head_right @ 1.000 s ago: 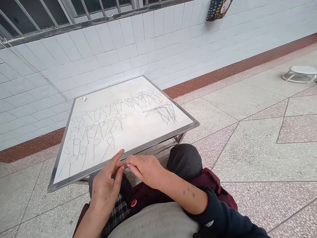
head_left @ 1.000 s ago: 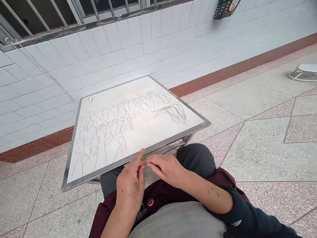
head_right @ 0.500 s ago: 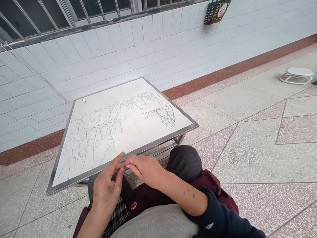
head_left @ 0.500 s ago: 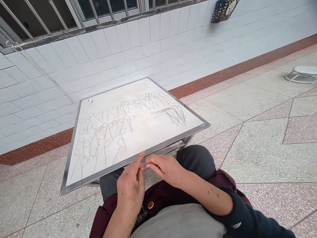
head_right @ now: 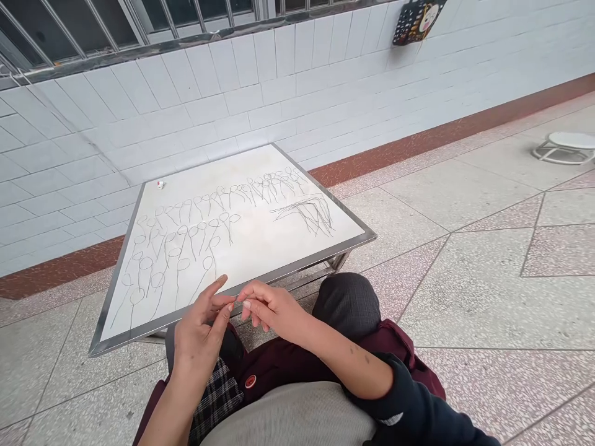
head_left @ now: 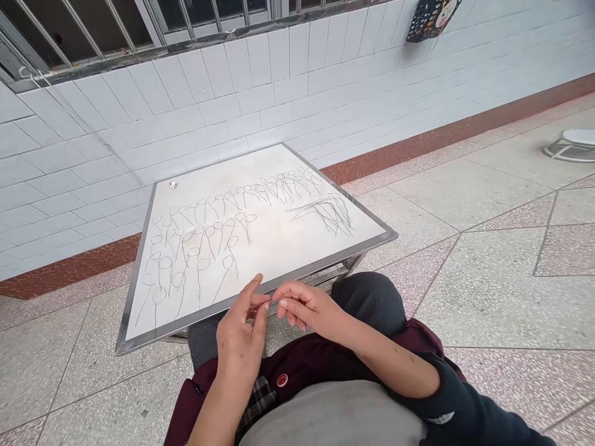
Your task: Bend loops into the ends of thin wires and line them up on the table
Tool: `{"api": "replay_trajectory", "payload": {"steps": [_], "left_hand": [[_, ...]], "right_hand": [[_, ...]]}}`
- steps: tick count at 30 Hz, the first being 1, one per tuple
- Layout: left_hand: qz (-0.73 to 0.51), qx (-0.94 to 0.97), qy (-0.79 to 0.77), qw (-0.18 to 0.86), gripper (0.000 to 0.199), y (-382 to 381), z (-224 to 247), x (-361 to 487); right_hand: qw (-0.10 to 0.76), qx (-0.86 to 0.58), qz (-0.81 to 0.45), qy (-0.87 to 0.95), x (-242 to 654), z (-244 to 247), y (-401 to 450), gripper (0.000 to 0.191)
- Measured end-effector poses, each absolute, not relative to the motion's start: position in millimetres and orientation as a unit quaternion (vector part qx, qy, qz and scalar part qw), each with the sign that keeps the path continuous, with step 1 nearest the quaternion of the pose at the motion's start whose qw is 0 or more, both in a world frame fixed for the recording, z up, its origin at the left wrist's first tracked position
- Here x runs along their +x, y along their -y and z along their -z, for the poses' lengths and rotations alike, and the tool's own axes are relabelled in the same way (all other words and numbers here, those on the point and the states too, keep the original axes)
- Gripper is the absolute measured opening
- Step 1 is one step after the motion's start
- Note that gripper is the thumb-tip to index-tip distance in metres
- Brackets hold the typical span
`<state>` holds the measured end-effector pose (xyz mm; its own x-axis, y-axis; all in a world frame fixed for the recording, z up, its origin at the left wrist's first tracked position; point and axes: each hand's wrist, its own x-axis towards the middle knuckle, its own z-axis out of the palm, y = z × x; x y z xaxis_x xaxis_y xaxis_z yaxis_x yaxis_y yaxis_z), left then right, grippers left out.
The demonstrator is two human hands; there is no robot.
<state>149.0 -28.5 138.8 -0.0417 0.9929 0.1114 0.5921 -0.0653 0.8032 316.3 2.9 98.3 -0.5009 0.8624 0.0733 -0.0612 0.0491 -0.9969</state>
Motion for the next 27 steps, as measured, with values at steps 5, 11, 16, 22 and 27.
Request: {"api": "replay_trajectory", "payload": {"steps": [5, 11, 16, 22, 27], "left_hand": [[-0.359, 0.650, -0.636, 0.208, 0.041, 29.4, -139.9, 155.6], [-0.374, 0.662, -0.638, 0.118, 0.039, 24.4, -136.7, 165.4], [-0.384, 0.649, -0.644, 0.131, 0.038, 20.2, -136.8, 164.4], [-0.386, 0.628, -0.647, 0.196, 0.041, 16.0, -143.1, 153.1], [-0.407, 0.609, -0.626, 0.267, 0.042, 14.4, -144.6, 151.6]], "right_hand": [[0.403, -0.337, -0.606, 0.597, 311.0, -97.3, -1.3, 0.021], [0.462, -0.352, -0.618, 0.529, 295.8, -92.5, 1.4, 0.021], [0.481, -0.334, -0.655, 0.478, 290.5, -91.4, 0.8, 0.025], [0.429, -0.334, -0.645, 0.537, 304.9, -93.8, -5.0, 0.025], [0.430, -0.348, -0.634, 0.540, 306.6, -91.4, -5.7, 0.023]]}}
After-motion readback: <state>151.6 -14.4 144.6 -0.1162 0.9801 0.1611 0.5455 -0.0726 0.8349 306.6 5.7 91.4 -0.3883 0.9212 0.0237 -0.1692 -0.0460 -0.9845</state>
